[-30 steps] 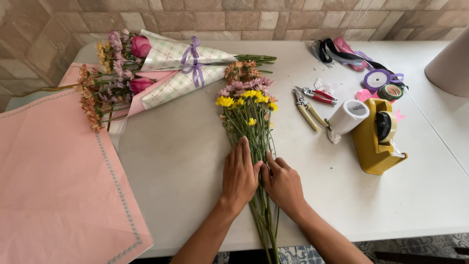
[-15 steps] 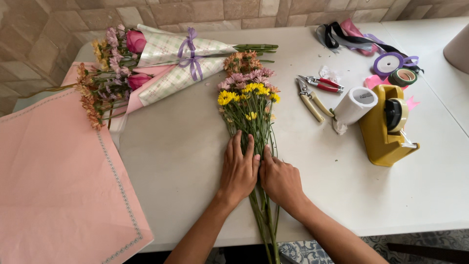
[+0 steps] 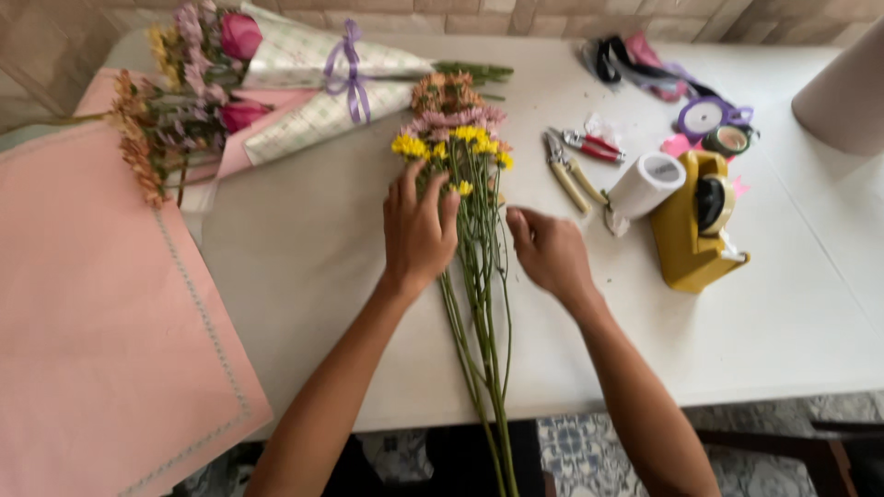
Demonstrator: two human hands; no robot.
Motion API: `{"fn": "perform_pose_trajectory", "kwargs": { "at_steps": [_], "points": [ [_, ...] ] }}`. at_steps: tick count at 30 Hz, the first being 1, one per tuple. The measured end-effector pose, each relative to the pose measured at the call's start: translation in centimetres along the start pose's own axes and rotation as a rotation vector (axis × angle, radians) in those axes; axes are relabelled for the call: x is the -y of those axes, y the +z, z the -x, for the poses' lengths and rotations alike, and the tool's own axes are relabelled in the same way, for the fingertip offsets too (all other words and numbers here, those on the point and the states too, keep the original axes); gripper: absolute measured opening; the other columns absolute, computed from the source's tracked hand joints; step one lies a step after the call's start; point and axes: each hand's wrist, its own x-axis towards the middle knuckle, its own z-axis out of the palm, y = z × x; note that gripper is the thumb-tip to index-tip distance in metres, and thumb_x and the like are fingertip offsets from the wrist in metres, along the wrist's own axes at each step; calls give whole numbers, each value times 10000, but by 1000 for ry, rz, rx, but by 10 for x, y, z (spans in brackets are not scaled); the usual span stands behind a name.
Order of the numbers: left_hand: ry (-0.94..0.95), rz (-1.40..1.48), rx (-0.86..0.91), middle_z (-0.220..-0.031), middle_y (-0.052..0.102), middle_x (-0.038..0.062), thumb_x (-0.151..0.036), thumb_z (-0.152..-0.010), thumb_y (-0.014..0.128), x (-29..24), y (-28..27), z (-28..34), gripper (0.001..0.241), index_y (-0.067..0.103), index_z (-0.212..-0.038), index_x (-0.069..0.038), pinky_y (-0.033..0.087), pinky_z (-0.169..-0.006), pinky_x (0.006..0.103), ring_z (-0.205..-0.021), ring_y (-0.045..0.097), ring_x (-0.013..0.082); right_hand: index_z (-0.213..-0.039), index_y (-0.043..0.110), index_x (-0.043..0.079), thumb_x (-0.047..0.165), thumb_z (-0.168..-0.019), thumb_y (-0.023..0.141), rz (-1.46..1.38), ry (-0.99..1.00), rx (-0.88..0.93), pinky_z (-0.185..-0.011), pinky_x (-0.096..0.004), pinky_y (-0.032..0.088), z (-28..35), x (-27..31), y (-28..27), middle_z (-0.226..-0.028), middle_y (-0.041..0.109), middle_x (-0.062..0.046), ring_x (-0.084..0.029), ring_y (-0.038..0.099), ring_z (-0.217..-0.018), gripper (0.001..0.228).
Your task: The person gathers different flowers from containers and a table, arranges them into a bunch by hand, and secures the stems with tape.
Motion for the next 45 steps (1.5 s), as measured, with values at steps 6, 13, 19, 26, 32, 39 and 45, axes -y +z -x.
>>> {"fn": "perform_pose_trajectory", "kwargs": {
  "at_steps": [6,13,19,26,32,39,45],
  "points": [
    [248,154,-207,-1487,501,123,-402,-1154,347,37,31,-3,455,648,-1343,-117,401,-1161,521,-1387,489,347,-1222,771,55,240,-1116,573,-514,-149,-188,-532,-256,329,-42,-2,28,-669,525,48,-64,415,-569,291],
    [232,221,-228,-1688,246,173,-354,-1179,424,23,26,14,413,583,-1472,-110,341,-1299,605,-1554,337,413,-1277,668,65,208,-1073,627,-352,-392,-59,-604,-300,402,-24,3,25,-596,473,44,-100,420,-527,252],
    [289,234,-215,-1528,428,123,-180,-1157,470,35,25,8,299,622,-1399,-97,618,-803,405,-1096,672,299,-783,592,132,129,-990,734,-325,-430,9,-571,-296,347,-29,0,36,-614,466,34,-120,367,-560,252],
    [203,108,-251,-994,460,-14,-304,-1075,655,64,39,-3,195,597,-1205,-171,586,-669,337,-800,617,171,-705,621,92,146,-892,827,-417,-418,-9,-530,-338,428,-29,-5,43,-483,435,-64,-251,508,-461,284],
    [88,315,-20,-894,529,18,-293,-1128,532,57,31,-5,163,587,-1098,-143,587,-684,393,-815,658,235,-694,615,104,155,-916,786,-404,-375,14,-507,-334,431,-29,-3,45,-475,449,-60,-241,505,-443,285],
    [21,291,111,-898,553,65,-331,-1105,579,68,41,0,274,478,-1237,-113,598,-685,463,-856,695,294,-729,633,141,213,-906,725,-243,-329,-15,-525,-384,478,-24,-10,56,-497,528,-73,-286,551,-457,212],
    [211,233,43,-968,524,49,-116,-1134,401,47,21,-4,201,591,-1199,-114,564,-752,416,-833,618,274,-715,610,189,279,-963,683,-131,-355,-154,-497,-335,481,-21,-2,49,-493,493,-6,-238,547,-431,274]
  ]
}}
